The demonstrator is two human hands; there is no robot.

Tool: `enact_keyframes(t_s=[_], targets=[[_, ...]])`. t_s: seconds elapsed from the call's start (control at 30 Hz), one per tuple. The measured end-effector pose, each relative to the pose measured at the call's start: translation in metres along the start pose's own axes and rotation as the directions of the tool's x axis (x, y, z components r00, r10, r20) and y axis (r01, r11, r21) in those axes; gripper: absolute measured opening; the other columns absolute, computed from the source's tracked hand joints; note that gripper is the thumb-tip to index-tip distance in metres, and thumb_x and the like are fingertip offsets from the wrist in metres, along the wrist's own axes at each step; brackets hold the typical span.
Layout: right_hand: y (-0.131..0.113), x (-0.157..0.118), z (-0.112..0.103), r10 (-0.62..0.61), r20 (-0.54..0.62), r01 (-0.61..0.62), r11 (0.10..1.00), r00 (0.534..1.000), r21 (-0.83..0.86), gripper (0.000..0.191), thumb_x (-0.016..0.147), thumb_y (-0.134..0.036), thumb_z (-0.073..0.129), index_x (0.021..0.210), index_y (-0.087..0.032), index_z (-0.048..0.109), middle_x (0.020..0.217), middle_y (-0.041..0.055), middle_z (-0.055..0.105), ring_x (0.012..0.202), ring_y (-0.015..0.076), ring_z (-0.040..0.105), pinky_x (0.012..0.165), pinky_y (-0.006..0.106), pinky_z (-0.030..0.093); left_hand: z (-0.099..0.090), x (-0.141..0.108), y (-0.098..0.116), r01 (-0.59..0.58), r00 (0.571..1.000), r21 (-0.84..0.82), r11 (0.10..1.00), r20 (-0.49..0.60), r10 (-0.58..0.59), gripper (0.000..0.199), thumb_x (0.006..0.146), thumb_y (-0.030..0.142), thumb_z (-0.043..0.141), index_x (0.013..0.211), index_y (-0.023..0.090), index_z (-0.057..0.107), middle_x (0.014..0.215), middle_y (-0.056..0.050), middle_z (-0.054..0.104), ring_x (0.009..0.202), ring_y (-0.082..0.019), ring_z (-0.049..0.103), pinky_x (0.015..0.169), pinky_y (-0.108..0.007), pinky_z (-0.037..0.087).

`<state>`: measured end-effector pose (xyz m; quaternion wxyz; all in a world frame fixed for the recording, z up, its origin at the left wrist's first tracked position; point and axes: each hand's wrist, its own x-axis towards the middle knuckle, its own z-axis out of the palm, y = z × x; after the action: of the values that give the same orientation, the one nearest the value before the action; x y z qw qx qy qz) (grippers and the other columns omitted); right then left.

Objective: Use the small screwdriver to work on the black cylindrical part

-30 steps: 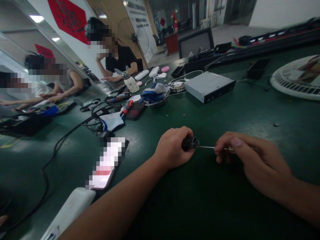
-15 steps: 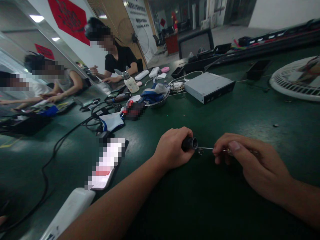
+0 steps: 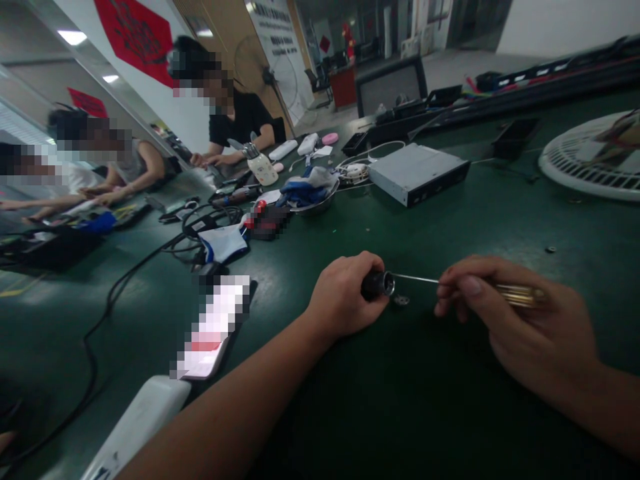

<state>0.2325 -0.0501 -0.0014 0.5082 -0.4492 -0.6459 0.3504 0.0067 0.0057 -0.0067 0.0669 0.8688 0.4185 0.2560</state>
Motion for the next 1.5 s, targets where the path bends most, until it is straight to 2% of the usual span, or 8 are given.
enact_keyframes(t_s=[0.13, 0.27, 0.43, 0.57, 0.7, 0.97, 1.2, 1.5], targets=[[-0.003, -0.002, 0.001, 0.038, -0.007, -0.037, 0.995, 0.999, 0.094, 0.022, 0.099, -0.041, 0.052, 0.111, -0.03, 0.066, 0.076, 0.0, 0.073, 0.063, 0.0163, 0.069, 0.052, 0.029, 0.05, 0.0, 0.0, 0.001, 0.013, 1.0, -0.029, 1.0, 0.0, -0.013, 0.026, 0.076, 0.028, 0.069, 0.097, 0.02, 0.056, 0.087, -0.001, 0.066, 0.074, -0.015, 0.06, 0.065, -0.03, 0.047], [-0.003, 0.0, 0.001, 0.032, -0.058, -0.033, 0.999, 0.998, -0.032, 0.018, 0.1, -0.04, 0.05, 0.105, -0.029, 0.063, 0.065, -0.0019, 0.069, 0.058, 0.0156, 0.066, 0.053, 0.028, 0.05, -0.001, 0.0, 0.002, -0.01, 1.0, -0.026, 1.0, 0.019, 0.01, 0.033, 0.077, 0.039, 0.074, 0.097, 0.02, 0.057, 0.087, -0.002, 0.067, 0.075, -0.016, 0.061, 0.066, -0.031, 0.047], [0.007, 0.008, 0.003, 0.111, 0.096, -0.074, 0.941, 0.989, -0.329, 0.014, 0.092, -0.035, 0.062, 0.101, -0.025, 0.061, 0.093, 0.0045, 0.072, 0.076, 0.0204, 0.069, 0.056, 0.031, 0.05, -0.001, 0.0, 0.004, -0.049, 0.999, -0.047, 0.998, 0.014, 0.05, 0.037, 0.077, 0.048, 0.075, 0.096, 0.02, 0.058, 0.086, -0.001, 0.067, 0.075, -0.016, 0.061, 0.066, -0.031, 0.046], [0.009, 0.01, 0.006, 0.115, 0.227, -0.005, 0.901, 0.967, -0.435, 0.018, 0.083, -0.032, 0.07, 0.096, -0.024, 0.061, 0.092, 0.0035, 0.069, 0.079, 0.0218, 0.066, 0.065, 0.034, 0.05, 0.0, 0.0, 0.004, -0.073, 0.997, -0.049, 0.996, 0.015, 0.073, 0.035, 0.076, 0.045, 0.076, 0.095, 0.02, 0.058, 0.087, -0.001, 0.068, 0.076, -0.016, 0.061, 0.067, -0.031, 0.046], [0.008, 0.008, 0.006, 0.087, 0.264, 0.054, 0.873, 0.961, -0.484, 0.019, 0.078, -0.027, 0.071, 0.094, -0.024, 0.062, 0.095, 0.0041, 0.065, 0.081, 0.0229, 0.064, 0.067, 0.037, 0.05, 0.0, 0.001, 0.006, -0.082, 0.996, -0.042, 0.996, 0.017, 0.083, 0.039, 0.075, 0.049, 0.076, 0.094, 0.02, 0.058, 0.086, -0.001, 0.068, 0.076, -0.016, 0.061, 0.067, -0.03, 0.046], [0.012, 0.011, 0.006, 0.162, 0.276, -0.044, 0.92, 0.948, -0.39, 0.017, 0.08, -0.021, 0.071, 0.093, -0.025, 0.062, 0.089, 0.0014, 0.068, 0.077, 0.0205, 0.066, 0.068, 0.037, 0.052, 0.001, 0.001, 0.004, -0.109, 0.994, -0.055, 0.992, 0.01, 0.11, 0.038, 0.077, 0.047, 0.076, 0.095, 0.019, 0.059, 0.087, -0.001, 0.068, 0.076, -0.015, 0.061, 0.067, -0.03, 0.045], [0.012, 0.008, 0.004, 0.141, 0.177, -0.094, 0.963, 0.974, -0.252, 0.015, 0.079, -0.024, 0.074, 0.089, -0.026, 0.063, 0.091, -0.0011, 0.072, 0.083, 0.0209, 0.07, 0.071, 0.036, 0.055, 0.003, 0.0, 0.001, -0.136, 0.991, -0.051, 0.989, -0.003, 0.136, 0.039, 0.076, 0.046, 0.077, 0.096, 0.019, 0.058, 0.086, 0.0, 0.067, 0.075, -0.015, 0.061, 0.067, -0.03, 0.045], [0.012, 0.006, 0.006, 0.025, 0.083, -0.011, 0.987, 0.996, -0.163, 0.02, 0.08, -0.028, 0.077, 0.089, -0.029, 0.059, 0.093, -0.004, 0.073, 0.087, 0.0186, 0.071, 0.075, 0.033, 0.057, 0.001, 0.002, 0.0, -0.204, 0.978, -0.067, 0.977, 0.037, 0.207, 0.037, 0.078, 0.047, 0.075, 0.097, 0.019, 0.058, 0.086, 0.0, 0.067, 0.076, -0.015, 0.062, 0.067, -0.028, 0.045]])
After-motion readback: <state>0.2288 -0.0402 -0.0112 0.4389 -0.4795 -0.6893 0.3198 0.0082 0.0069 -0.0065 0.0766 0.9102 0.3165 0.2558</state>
